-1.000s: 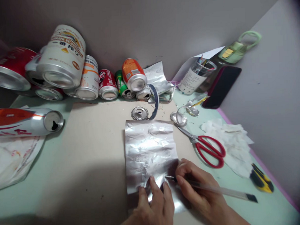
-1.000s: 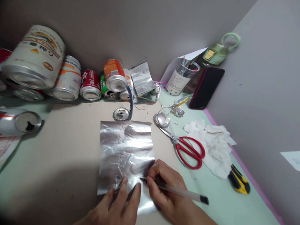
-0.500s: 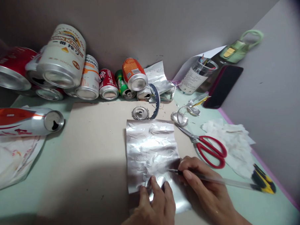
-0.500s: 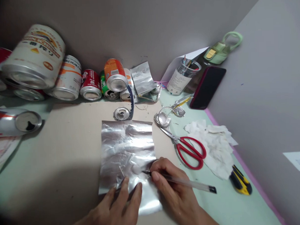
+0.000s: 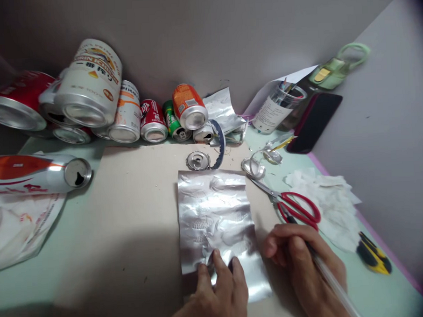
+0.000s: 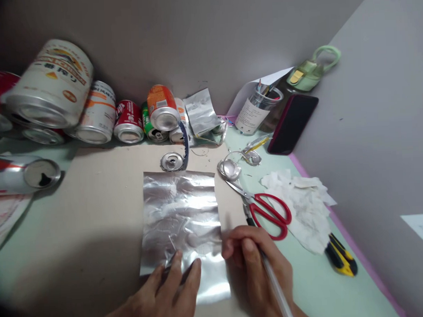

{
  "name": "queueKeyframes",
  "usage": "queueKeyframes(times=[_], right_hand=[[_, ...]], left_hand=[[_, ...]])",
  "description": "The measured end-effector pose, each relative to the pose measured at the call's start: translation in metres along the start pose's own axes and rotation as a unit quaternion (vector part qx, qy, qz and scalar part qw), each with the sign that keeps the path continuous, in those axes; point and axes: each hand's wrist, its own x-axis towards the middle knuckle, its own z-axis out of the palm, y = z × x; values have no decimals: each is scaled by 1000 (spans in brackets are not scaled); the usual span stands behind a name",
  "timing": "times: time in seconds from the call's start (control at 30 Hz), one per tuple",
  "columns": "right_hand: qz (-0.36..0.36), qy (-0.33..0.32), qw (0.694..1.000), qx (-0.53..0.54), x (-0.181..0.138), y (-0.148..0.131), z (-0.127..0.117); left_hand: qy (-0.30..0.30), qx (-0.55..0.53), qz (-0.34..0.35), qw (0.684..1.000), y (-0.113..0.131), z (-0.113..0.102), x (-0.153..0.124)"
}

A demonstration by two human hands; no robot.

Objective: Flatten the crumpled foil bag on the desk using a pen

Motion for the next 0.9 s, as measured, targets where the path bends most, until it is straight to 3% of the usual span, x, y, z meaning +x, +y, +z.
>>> queueKeyframes(times=[0.2,0.53,0.73,0.9], right_hand=[[9,35,998,-41,0,-1,-1],[21,34,998,-49,0,1,-2],[33,-10,998,47,-5,11,-5],[39,-21,999,20,-1,2,-4]], left_hand=[[-4,12,4,1000,-3,-2,1],[12,24,-3,1000,1,6,-2],[15,20,-3,1000,0,4,0],[5,14,-12,1000,3,6,0]])
